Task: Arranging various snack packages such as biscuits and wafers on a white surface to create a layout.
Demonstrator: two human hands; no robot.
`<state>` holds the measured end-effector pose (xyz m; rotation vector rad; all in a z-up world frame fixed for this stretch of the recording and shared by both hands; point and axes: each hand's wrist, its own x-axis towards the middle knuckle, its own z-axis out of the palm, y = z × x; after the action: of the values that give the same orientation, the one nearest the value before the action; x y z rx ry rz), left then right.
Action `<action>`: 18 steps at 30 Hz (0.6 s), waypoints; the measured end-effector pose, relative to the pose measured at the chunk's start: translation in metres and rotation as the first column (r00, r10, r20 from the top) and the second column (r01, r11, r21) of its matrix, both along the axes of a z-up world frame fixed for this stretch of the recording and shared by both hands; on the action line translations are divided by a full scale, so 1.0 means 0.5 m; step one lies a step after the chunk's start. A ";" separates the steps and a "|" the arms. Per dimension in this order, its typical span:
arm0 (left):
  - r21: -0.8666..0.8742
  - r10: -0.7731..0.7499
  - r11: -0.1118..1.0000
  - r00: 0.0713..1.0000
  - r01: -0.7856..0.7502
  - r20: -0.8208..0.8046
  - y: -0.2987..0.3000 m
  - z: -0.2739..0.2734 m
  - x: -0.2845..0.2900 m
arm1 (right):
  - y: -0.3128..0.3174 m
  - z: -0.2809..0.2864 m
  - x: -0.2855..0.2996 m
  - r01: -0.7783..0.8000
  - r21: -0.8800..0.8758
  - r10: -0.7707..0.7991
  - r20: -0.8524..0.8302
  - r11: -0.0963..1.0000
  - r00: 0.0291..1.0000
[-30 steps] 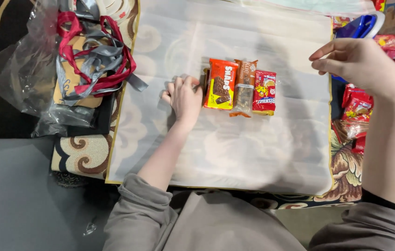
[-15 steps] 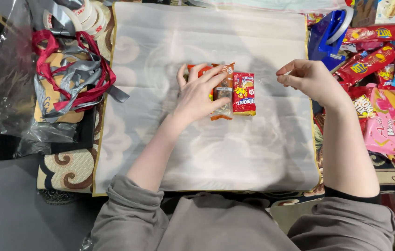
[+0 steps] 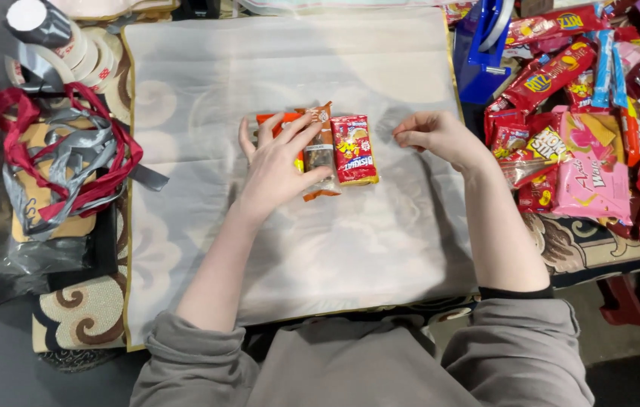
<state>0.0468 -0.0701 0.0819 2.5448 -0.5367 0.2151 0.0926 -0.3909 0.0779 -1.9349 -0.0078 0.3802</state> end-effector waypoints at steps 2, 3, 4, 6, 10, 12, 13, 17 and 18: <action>0.002 -0.008 1.000 1.000 0.008 -0.014 -0.001 0.003 0.000 | -0.003 -0.029 0.009 0.010 0.022 -0.010 -0.016 1.000 1.000; 0.003 -0.003 1.000 1.000 0.003 -0.028 -0.001 0.004 0.001 | -0.004 -0.044 0.014 0.008 0.043 -0.007 -0.031 0.999 1.000; 0.005 -0.015 1.000 1.000 0.015 -0.027 -0.002 0.006 0.000 | -0.001 -0.050 0.015 0.021 0.044 -0.019 -0.030 0.999 0.999; 0.015 -0.003 1.000 0.999 0.004 -0.032 -0.001 0.009 -0.003 | 0.007 -0.063 0.017 0.011 0.020 -0.010 -0.042 1.000 0.999; 0.021 -0.003 1.000 1.000 0.004 -0.026 -0.004 0.001 0.001 | 0.007 -0.110 0.034 -0.018 -0.033 0.016 -0.040 0.999 0.999; 0.023 0.008 1.000 1.000 -0.007 -0.007 -0.005 -0.002 0.000 | 0.011 -0.130 0.040 -0.056 -0.091 0.052 -0.035 0.994 0.998; 0.025 0.003 1.000 1.000 -0.003 -0.008 -0.007 0.001 0.000 | 0.014 -0.130 0.039 -0.051 -0.089 0.048 -0.036 0.995 0.998; 0.024 0.013 1.000 1.000 -0.013 0.003 -0.008 0.005 -0.001 | 0.031 -0.119 0.034 -0.076 -0.218 0.073 -0.021 0.973 0.997; 0.024 0.012 1.000 1.000 -0.012 0.010 -0.007 0.004 0.000 | 0.034 -0.113 0.032 -0.076 -0.254 0.076 -0.011 0.964 0.997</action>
<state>0.0469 -0.0735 0.0842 2.5720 -0.5306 0.2265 0.1085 -0.3737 0.0217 -2.1931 -0.0339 0.4518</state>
